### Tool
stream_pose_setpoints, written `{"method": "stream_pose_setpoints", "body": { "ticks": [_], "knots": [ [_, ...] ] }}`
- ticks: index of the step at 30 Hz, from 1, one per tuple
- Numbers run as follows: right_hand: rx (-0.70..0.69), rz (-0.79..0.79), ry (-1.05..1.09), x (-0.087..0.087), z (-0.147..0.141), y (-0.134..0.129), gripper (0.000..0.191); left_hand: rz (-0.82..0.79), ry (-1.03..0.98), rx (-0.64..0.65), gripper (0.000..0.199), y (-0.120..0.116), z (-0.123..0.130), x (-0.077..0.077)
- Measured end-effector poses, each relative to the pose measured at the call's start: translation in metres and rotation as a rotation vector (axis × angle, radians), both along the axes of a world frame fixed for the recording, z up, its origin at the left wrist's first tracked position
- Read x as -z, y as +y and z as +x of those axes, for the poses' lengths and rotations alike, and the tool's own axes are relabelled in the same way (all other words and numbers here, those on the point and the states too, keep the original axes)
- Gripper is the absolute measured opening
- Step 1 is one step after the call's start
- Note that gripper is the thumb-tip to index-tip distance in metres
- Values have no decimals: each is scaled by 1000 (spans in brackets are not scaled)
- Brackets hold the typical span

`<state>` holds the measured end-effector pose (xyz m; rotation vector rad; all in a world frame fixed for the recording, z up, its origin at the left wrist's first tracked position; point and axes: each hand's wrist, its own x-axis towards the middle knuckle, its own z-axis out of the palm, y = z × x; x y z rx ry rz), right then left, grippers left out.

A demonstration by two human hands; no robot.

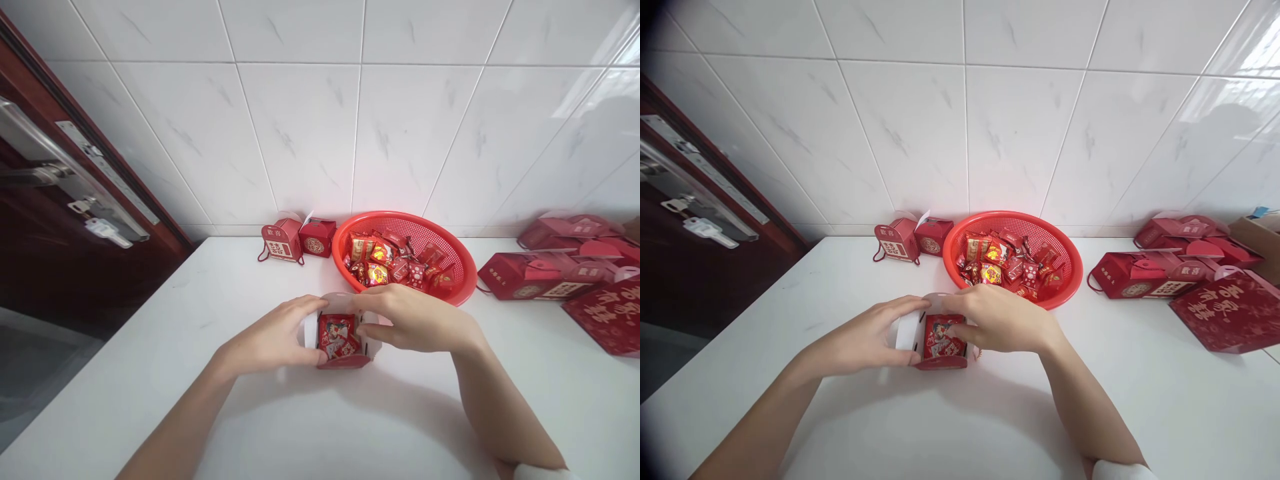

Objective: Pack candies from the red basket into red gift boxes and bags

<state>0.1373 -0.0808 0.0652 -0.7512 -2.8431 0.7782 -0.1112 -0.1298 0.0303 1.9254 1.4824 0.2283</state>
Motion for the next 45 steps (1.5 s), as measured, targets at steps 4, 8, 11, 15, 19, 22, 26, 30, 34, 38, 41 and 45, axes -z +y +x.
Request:
{"method": "stream_pose_setpoints", "body": {
  "ticks": [4,8,11,15,19,22,26,30,34,38,41,45],
  "knots": [
    [6,1,63,4,0,7,20,-99,-48,-41,85,21,-19,9],
    [46,0,60,7,-2,11,15,-87,-40,-98,87,28,-33,4],
    [46,6,72,11,-6,12,13,-61,10,-150,88,26,-40,-2],
    [17,6,120,16,-12,12,10,-30,21,-129,85,25,-41,-2],
    [74,55,163,17,-14,13,8,-37,-15,-140,83,30,-40,3],
    [91,41,129,19,-14,13,7,-24,-32,-158,84,32,-40,5],
    [70,4,58,21,-16,14,10,-7,-28,-158,82,30,-39,6],
    [59,-8,-7,22,-20,14,8,31,-73,-126,80,27,-38,7],
    [29,-15,-60,24,-25,11,11,66,-119,-72,79,26,-34,9],
    [23,-12,-77,27,-29,11,8,136,-159,-85,77,27,-29,8],
    [37,-6,-95,27,-29,11,7,150,-206,-124,73,28,-28,9],
    [38,4,-116,28,-29,11,6,138,-252,-199,66,31,-30,14]
  ]
}}
